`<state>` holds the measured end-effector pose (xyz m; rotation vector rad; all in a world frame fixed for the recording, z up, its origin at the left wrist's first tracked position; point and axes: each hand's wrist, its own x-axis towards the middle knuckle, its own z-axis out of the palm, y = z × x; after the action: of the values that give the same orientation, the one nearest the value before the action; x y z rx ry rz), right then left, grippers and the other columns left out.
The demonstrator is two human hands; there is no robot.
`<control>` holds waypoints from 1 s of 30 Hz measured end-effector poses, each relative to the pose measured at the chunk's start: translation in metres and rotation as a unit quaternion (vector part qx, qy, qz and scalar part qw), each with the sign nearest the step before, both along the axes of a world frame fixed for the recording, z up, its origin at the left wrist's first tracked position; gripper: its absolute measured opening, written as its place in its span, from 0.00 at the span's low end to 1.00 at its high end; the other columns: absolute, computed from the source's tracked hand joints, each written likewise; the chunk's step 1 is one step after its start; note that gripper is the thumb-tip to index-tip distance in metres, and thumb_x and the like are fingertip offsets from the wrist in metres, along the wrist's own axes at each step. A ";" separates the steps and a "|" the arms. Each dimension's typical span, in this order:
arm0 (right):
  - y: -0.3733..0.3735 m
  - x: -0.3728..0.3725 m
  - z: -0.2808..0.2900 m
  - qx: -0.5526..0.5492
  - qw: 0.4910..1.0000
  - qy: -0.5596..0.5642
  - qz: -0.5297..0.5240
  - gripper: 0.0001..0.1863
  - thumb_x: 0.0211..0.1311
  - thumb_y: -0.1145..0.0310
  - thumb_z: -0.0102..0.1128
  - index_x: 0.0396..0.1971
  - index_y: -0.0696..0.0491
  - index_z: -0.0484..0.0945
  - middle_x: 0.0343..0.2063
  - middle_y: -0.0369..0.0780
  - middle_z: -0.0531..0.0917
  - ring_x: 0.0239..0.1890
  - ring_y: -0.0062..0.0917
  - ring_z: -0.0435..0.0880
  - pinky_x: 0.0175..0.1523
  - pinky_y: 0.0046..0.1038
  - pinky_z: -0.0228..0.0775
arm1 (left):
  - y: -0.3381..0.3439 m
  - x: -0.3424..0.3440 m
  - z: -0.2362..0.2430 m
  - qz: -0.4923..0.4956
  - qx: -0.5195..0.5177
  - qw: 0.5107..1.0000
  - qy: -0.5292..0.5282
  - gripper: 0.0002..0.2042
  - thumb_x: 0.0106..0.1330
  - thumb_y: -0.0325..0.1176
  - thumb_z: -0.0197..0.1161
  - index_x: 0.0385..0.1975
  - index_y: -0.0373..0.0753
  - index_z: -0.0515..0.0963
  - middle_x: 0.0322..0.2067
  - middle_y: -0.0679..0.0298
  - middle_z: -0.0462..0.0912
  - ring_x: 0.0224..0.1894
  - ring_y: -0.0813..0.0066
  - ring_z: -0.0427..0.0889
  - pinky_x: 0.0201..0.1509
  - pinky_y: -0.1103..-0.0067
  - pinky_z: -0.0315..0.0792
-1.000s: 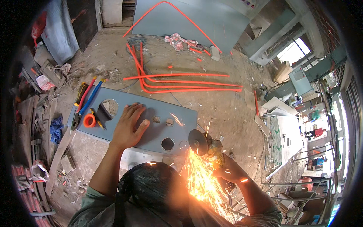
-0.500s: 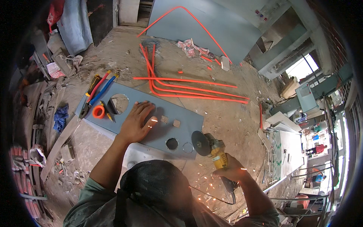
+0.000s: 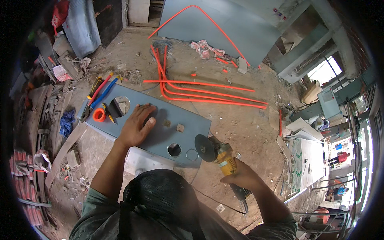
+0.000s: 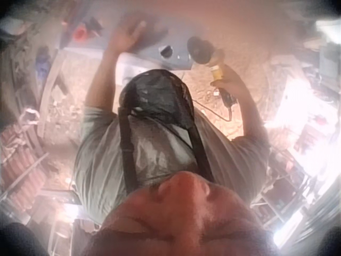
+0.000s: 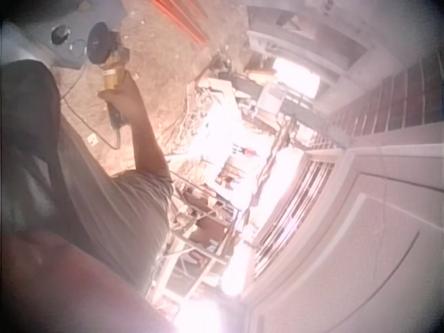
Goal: The person uses an angle grinder to cut circular and rectangular holes into a grey metal sheet. The person holds the sheet steady with one hand while operating the tool with the other, generating sparks as the metal is cut.
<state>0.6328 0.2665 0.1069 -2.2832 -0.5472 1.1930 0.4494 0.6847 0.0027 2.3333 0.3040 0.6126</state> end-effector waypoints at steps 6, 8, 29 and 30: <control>0.000 0.004 -0.003 -0.019 0.999 -0.021 0.018 0.42 0.50 0.72 0.88 0.66 0.58 0.76 0.46 0.38 0.87 0.48 0.25 0.87 0.58 0.32 0.79 | 0.002 0.000 0.000 0.001 0.004 1.000 -0.004 0.31 0.85 0.56 0.54 0.71 0.34 0.76 0.70 0.40 0.79 0.79 0.41 0.71 0.90 0.51 0.51; 0.002 0.004 -0.001 -0.010 0.999 -0.036 0.035 0.42 0.50 0.72 0.88 0.67 0.58 0.76 0.47 0.38 0.88 0.49 0.25 0.87 0.58 0.32 0.79 | 0.002 0.000 0.002 0.004 0.007 1.000 -0.003 0.31 0.85 0.56 0.55 0.71 0.34 0.76 0.70 0.40 0.79 0.79 0.42 0.71 0.90 0.51 0.52; 0.009 0.032 0.003 -0.076 0.987 -0.043 0.132 0.38 0.53 0.69 0.82 0.66 0.58 0.76 0.41 0.40 0.89 0.38 0.28 0.89 0.45 0.33 0.82 | 0.002 -0.003 -0.003 0.001 0.007 1.000 -0.012 0.32 0.88 0.57 0.48 0.72 0.33 0.76 0.71 0.43 0.79 0.81 0.44 0.69 0.91 0.52 0.49; 0.010 0.030 0.004 -0.023 0.997 -0.031 0.074 0.41 0.50 0.66 0.86 0.65 0.58 0.77 0.42 0.41 0.89 0.39 0.28 0.88 0.46 0.34 0.82 | 0.003 -0.002 -0.002 0.004 0.008 1.000 -0.015 0.32 0.88 0.57 0.48 0.71 0.33 0.77 0.71 0.42 0.79 0.80 0.43 0.70 0.90 0.51 0.50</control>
<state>0.6627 0.2767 0.1106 -2.3593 -0.7302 1.2175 0.4472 0.6874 0.0002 2.3376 0.2956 0.6568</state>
